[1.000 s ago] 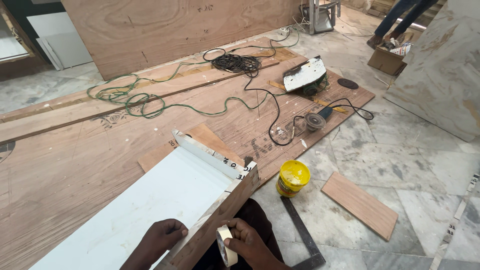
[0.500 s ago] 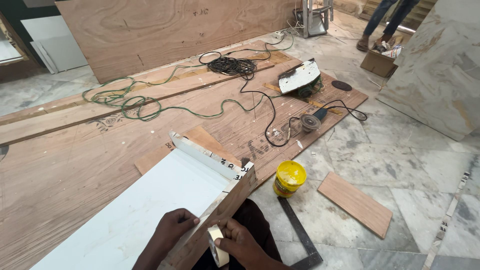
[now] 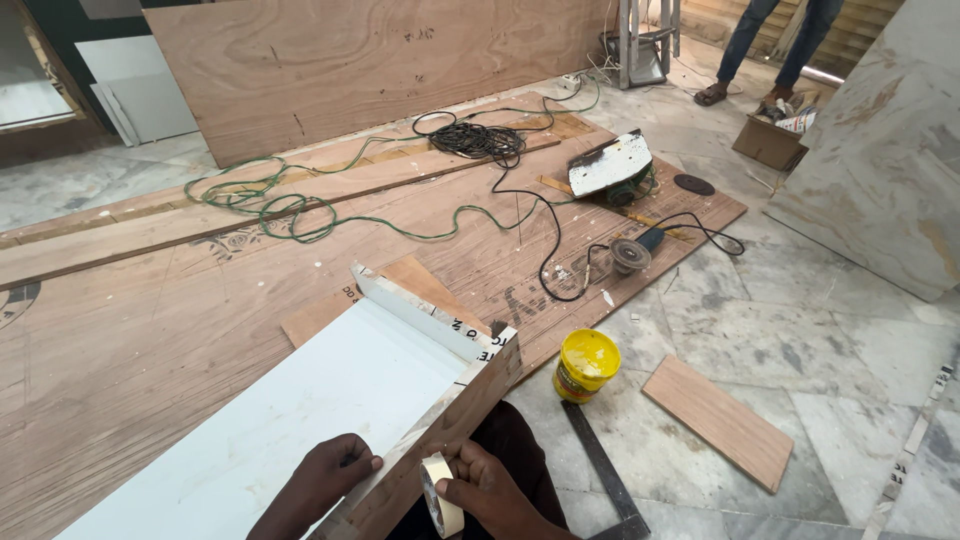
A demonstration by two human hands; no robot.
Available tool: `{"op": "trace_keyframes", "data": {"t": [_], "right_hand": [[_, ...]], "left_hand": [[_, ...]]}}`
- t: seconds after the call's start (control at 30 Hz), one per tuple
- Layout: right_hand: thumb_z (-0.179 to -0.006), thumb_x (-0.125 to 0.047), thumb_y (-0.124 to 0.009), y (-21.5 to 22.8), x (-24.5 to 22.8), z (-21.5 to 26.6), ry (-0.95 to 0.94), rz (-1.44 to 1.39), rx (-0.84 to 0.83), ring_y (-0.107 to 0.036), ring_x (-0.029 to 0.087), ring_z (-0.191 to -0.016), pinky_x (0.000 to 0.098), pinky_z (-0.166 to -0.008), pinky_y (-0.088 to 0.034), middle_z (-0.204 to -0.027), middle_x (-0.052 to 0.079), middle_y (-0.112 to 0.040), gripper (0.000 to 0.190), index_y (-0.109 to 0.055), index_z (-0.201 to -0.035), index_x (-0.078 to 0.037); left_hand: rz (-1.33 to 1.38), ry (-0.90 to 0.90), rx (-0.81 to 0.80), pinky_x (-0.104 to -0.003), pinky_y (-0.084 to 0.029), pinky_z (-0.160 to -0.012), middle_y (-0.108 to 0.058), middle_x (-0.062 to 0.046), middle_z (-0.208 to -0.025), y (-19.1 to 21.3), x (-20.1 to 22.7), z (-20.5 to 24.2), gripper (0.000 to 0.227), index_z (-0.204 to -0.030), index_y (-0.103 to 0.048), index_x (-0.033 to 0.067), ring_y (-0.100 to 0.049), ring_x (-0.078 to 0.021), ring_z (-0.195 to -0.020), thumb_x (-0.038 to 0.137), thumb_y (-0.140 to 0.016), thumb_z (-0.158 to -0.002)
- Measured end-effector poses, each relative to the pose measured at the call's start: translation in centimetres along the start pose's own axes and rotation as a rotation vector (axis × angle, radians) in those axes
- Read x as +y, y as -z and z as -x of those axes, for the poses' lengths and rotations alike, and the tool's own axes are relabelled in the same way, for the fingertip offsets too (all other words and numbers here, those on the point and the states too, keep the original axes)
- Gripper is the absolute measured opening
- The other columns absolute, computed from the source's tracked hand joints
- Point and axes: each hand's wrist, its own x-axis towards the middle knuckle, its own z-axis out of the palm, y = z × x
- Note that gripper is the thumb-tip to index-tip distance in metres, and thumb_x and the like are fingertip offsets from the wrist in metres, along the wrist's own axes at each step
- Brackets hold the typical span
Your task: The person sits on the floor and applies masking tape to the edges of a white wooden box. They carefully align and press the tape along the seams and corners, smoothing it down with their fingers. Another person is visible in the background working with a power tool.
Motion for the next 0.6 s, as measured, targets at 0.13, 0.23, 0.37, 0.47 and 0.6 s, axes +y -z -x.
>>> {"op": "trace_keyframes", "data": {"t": [0.13, 0.23, 0.37, 0.47, 0.6], "right_hand": [[-0.097, -0.009, -0.063, 0.3, 0.5, 0.0, 0.016, -0.044, -0.013, -0.065, 0.007, -0.099, 0.0242, -0.086, -0.054, -0.108, 0.005, -0.067, 0.044, -0.05, -0.139, 0.001], [-0.096, -0.009, -0.063, 0.4, 1.1, -0.2, -0.016, -0.058, -0.013, -0.065, 0.007, -0.099, 0.0239, -0.087, -0.054, -0.108, 0.004, -0.068, 0.046, -0.05, -0.139, 0.001], [-0.097, -0.009, -0.065, 0.7, 2.1, -0.5, 0.008, 0.001, -0.023, -0.064, 0.007, -0.097, 0.0241, -0.086, -0.054, -0.105, 0.006, -0.066, 0.047, -0.051, -0.141, 0.001], [-0.096, -0.01, -0.066, 1.0, 2.0, -0.6, 0.006, -0.024, -0.015, -0.064, 0.007, -0.096, 0.024, -0.085, -0.053, -0.105, 0.005, -0.066, 0.047, -0.051, -0.14, 0.001], [-0.095, -0.01, -0.066, 1.1, 1.9, -0.7, -0.01, -0.035, -0.012, -0.064, 0.007, -0.097, 0.0239, -0.086, -0.053, -0.105, 0.005, -0.067, 0.05, -0.05, -0.14, 0.003]], "left_hand": [[0.108, -0.087, 0.005, -0.031, -0.052, -0.076, -0.072, -0.002, -0.079, -0.5, 0.9, 0.3, 0.026, -0.093, -0.073, 0.0078, -0.065, -0.0128, -0.079, 0.033, -0.074, -0.087], [0.125, -0.124, 0.033, -0.029, -0.053, -0.078, -0.077, 0.0, -0.082, -1.4, 2.4, -0.2, 0.023, -0.098, -0.075, 0.0095, -0.069, -0.011, -0.081, 0.029, -0.072, -0.087], [0.08, -0.091, 0.061, -0.031, -0.051, -0.071, -0.073, -0.005, -0.076, -2.1, 3.4, -0.4, 0.025, -0.091, -0.077, 0.0033, -0.063, -0.0138, -0.073, 0.028, -0.074, -0.089], [0.058, -0.071, 0.077, -0.032, -0.049, -0.07, -0.069, -0.006, -0.074, -1.9, 2.8, -0.2, 0.026, -0.089, -0.076, 0.0022, -0.059, -0.0137, -0.071, 0.028, -0.074, -0.09], [0.04, -0.068, 0.067, -0.032, -0.049, -0.07, -0.07, -0.005, -0.073, -1.0, 0.5, 0.3, 0.026, -0.088, -0.075, 0.0032, -0.059, -0.014, -0.071, 0.029, -0.072, -0.09]]}}
